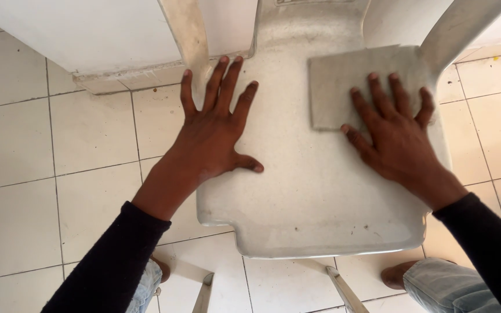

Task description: Cleaning a white plastic chair with a cloth.

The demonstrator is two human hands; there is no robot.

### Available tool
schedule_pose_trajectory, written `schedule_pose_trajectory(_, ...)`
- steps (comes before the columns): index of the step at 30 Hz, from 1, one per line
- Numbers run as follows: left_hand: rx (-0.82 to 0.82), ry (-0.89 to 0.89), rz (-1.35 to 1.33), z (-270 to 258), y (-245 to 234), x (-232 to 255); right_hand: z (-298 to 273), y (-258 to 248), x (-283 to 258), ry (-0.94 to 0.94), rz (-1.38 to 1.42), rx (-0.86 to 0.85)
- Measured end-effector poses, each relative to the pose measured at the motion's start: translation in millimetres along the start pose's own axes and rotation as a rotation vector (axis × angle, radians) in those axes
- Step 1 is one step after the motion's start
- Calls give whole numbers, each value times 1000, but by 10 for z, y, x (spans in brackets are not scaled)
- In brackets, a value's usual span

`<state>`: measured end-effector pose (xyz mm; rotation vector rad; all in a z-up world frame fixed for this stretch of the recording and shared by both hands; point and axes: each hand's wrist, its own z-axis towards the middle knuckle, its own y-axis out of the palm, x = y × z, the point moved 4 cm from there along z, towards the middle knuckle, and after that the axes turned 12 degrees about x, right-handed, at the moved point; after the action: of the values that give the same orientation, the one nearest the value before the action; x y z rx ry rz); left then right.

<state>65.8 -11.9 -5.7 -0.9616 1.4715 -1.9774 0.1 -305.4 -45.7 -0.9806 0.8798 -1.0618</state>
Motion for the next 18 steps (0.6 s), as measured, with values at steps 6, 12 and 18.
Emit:
schedule_pose_trajectory(6, 165, -26, 9, -20, 38, -180, -268, -184, -1129, -280, 282, -82)
schedule_pose_trajectory(12, 226, -45, 5, -29, 84, -230, -417, -406, -1519, -478, 537, -141)
schedule_pose_trajectory(18, 194, -82, -13, -51, 138, -206, -66, -145, -365, -203, 67, -54)
